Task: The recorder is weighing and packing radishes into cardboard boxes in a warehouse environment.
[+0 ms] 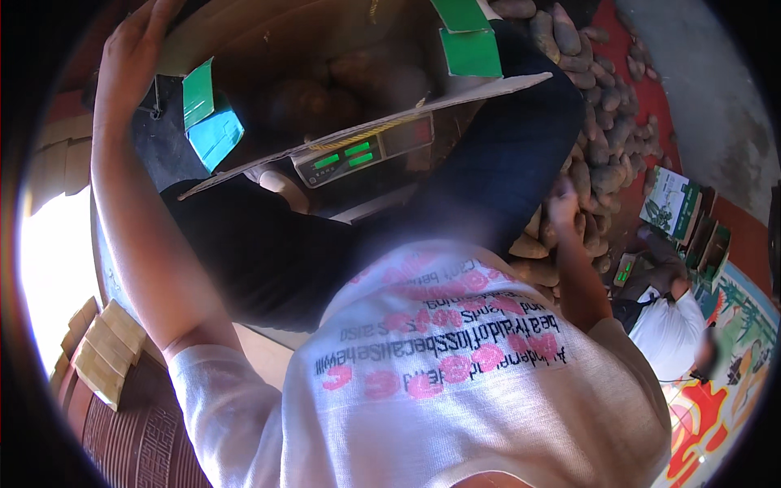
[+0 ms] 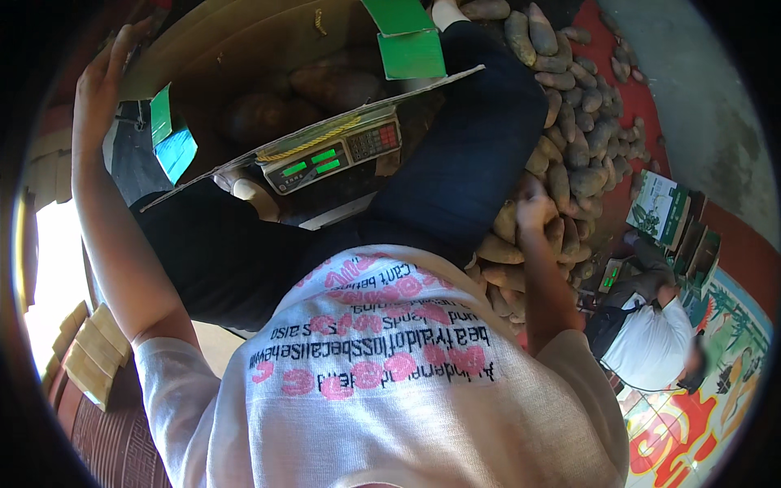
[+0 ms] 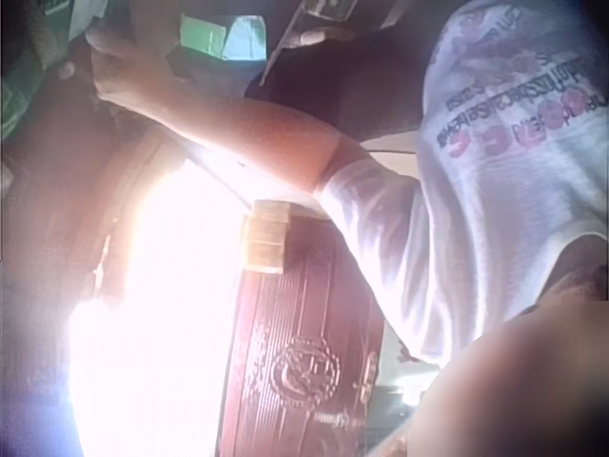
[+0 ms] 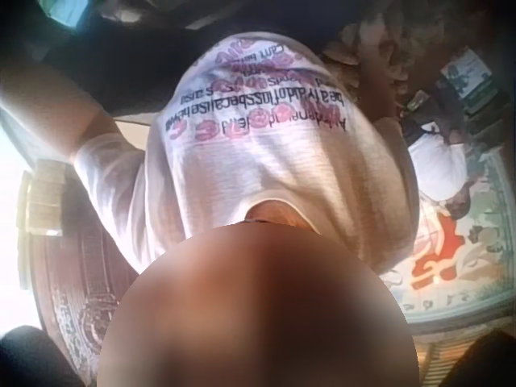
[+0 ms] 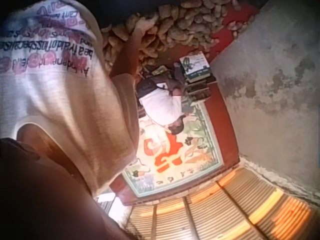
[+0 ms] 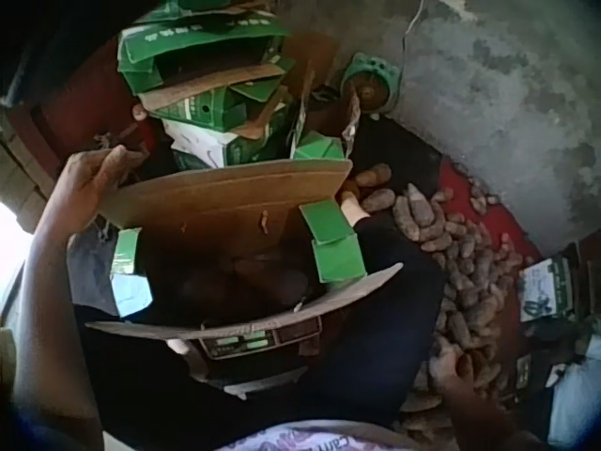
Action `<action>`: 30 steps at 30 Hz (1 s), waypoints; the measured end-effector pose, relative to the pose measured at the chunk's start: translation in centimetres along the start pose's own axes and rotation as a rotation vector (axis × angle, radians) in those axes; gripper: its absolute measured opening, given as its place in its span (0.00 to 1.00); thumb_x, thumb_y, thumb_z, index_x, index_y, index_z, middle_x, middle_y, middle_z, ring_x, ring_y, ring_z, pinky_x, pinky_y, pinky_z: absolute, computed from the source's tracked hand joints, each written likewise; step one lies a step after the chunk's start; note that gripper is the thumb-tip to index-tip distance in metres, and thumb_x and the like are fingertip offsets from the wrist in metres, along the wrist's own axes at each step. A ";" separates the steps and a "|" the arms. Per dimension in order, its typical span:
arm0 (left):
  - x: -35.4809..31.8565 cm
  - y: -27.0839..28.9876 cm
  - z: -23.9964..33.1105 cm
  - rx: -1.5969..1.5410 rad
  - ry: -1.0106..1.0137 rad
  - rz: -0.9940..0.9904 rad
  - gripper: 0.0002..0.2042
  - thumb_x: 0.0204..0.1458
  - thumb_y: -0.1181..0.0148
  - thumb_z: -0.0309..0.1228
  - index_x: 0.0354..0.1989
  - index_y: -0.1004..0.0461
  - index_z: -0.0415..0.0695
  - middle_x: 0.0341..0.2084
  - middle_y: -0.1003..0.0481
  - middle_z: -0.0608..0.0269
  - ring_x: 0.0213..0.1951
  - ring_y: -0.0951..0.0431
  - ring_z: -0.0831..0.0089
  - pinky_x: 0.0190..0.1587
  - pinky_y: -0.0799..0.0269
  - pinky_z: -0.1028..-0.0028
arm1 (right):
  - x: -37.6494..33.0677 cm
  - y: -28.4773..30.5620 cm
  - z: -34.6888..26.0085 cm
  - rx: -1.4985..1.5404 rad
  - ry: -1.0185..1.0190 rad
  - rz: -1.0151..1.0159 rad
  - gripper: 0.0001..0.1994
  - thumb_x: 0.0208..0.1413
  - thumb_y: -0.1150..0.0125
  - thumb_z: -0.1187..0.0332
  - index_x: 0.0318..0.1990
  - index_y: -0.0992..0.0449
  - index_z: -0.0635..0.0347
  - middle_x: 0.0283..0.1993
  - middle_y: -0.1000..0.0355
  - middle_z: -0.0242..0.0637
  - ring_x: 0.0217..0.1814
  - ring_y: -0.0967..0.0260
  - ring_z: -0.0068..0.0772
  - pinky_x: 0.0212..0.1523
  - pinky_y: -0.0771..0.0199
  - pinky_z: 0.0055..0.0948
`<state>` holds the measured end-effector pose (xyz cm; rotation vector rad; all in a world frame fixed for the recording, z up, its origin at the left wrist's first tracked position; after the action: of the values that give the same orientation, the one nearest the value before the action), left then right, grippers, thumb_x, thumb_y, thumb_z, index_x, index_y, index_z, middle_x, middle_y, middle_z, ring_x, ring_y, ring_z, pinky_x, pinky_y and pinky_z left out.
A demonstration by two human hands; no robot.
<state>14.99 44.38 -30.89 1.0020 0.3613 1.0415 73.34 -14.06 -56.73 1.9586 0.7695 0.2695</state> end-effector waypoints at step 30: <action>0.2 -1.2 5.0 0.212 -0.183 -0.246 0.14 0.51 0.31 0.36 0.41 0.17 0.40 0.35 0.19 0.45 0.42 0.19 0.46 0.46 0.23 0.55 | -9.4 1.1 -57.6 -0.321 1.429 -0.367 0.17 0.39 0.27 0.74 0.41 0.19 0.60 0.40 0.22 0.38 0.48 0.27 0.42 0.48 0.27 0.39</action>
<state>19.06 41.81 -29.19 1.2002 0.4386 0.6929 38.46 21.01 -25.83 1.0455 1.7782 1.5182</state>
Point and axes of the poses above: each hand's wrist, its own x-axis towards the middle knuckle, its own y-axis out of the back of the hand, z = x × y, the point moved 10 cm from there along x, towards the middle knuckle
